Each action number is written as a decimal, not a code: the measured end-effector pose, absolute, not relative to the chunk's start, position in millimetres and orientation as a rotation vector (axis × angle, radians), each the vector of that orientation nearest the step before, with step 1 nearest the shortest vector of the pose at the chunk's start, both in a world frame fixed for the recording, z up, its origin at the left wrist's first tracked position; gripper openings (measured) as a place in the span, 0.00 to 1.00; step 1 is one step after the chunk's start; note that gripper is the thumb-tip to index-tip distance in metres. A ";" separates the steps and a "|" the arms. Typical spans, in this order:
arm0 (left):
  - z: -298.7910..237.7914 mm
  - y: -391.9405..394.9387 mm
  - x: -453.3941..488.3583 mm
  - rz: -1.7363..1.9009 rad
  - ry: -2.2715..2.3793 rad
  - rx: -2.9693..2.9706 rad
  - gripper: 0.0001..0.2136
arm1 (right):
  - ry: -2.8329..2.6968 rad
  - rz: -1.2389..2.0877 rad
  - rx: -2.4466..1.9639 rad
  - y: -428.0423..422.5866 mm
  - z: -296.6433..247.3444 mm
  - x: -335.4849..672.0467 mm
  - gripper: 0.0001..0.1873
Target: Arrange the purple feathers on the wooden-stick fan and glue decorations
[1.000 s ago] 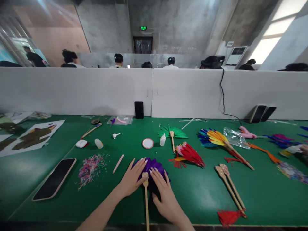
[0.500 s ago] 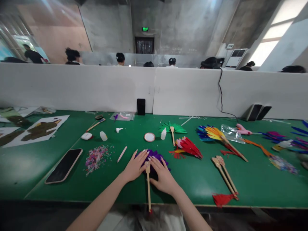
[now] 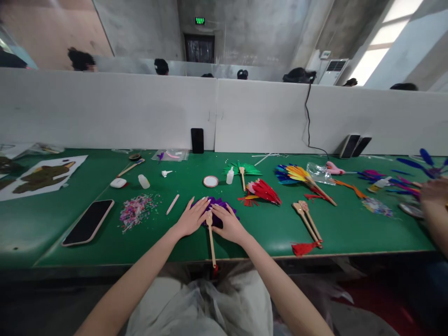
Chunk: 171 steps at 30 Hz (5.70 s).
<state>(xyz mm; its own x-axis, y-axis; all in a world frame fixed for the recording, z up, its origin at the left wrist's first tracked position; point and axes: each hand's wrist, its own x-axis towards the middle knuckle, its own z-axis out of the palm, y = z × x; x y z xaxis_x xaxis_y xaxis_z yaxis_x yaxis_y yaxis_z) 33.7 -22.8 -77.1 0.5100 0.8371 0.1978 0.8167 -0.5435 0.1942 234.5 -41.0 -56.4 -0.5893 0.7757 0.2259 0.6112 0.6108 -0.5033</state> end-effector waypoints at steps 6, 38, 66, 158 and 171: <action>-73.6 -24.1 35.1 0.388 1.469 2.657 0.26 | -2.398 0.549 -1.099 -41.4 -60.9 234.8 0.31; -68.6 -26.9 34.9 0.386 1.461 2.652 0.27 | -2.334 0.252 -1.032 -52.8 -63.6 238.6 0.28; -67.6 -25.5 38.2 0.400 1.459 2.634 0.25 | -2.251 0.407 -1.063 -63.4 -47.4 262.5 0.16; -35.3 -126.8 62.9 1.201 1.726 1.855 0.24 | -2.408 0.017 -1.459 -110.7 -68.5 218.2 0.23; -32.3 -119.9 52.5 1.183 1.752 1.875 0.23 | -2.353 0.023 -1.580 -108.0 -69.5 234.7 0.25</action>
